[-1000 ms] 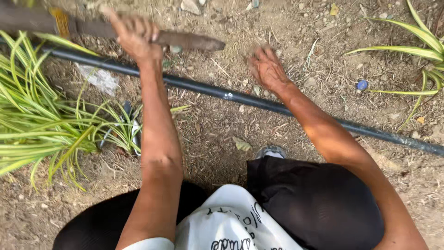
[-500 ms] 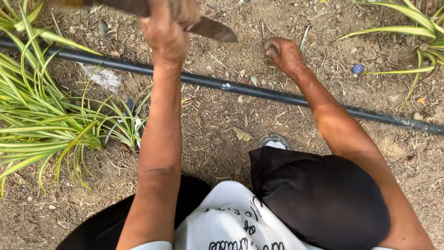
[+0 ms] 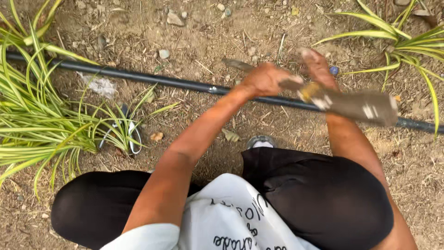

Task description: The person uses a large blade to dig small holes in the soil and then places individual sprigs of grass into the ground by hand.

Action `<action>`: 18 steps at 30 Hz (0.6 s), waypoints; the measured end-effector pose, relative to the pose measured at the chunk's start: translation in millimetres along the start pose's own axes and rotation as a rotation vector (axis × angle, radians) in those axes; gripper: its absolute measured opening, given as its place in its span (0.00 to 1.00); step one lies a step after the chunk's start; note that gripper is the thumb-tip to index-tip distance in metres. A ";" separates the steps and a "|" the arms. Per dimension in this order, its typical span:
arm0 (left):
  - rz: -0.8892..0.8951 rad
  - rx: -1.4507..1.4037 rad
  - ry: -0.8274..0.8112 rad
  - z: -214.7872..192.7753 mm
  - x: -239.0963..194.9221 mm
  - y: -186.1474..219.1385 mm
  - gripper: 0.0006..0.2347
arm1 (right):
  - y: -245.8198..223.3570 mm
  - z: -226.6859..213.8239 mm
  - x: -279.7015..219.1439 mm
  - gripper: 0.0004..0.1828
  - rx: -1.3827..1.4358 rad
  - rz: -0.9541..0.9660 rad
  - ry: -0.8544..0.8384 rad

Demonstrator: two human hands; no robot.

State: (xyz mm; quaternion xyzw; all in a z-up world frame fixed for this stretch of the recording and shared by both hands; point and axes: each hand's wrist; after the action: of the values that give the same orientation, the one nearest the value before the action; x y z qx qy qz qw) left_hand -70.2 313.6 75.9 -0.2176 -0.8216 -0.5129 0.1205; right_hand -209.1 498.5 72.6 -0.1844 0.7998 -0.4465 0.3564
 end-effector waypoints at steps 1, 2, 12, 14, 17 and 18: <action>-0.082 0.074 -0.083 21.7 11.3 4.9 0.20 | 6.1 -6.7 -7.3 0.22 -0.011 0.017 0.005; -0.161 0.144 -0.172 33.9 18.6 9.9 0.18 | 12.3 -15.4 -10.1 0.24 -0.047 0.042 0.021; 0.009 -0.012 0.468 -65.6 16.7 -14.2 0.07 | 48.4 -21.0 -15.2 0.27 0.170 0.092 -0.018; -0.218 -0.019 0.575 -94.2 -1.3 -32.2 0.06 | 32.1 0.1 -1.7 0.25 0.045 0.102 -0.064; -0.307 -0.052 0.726 -116.7 -2.1 -61.3 0.05 | 5.0 21.5 27.4 0.22 0.031 0.003 -0.190; -0.323 -0.068 0.762 -111.7 -4.5 -66.6 0.05 | 4.8 29.0 29.1 0.21 0.058 -0.034 -0.248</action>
State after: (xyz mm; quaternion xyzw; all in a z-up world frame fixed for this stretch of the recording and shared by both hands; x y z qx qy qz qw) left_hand -101.2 187.2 71.1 0.1158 -0.7243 -0.5960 0.3268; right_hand -207.4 466.3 46.6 -0.2411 0.7331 -0.4492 0.4502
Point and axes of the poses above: each hand's wrist, its own x-axis towards the middle knuckle, its own z-axis out of the palm, y = z × x, and after that the axes turned 11 degrees about -x, right-handed
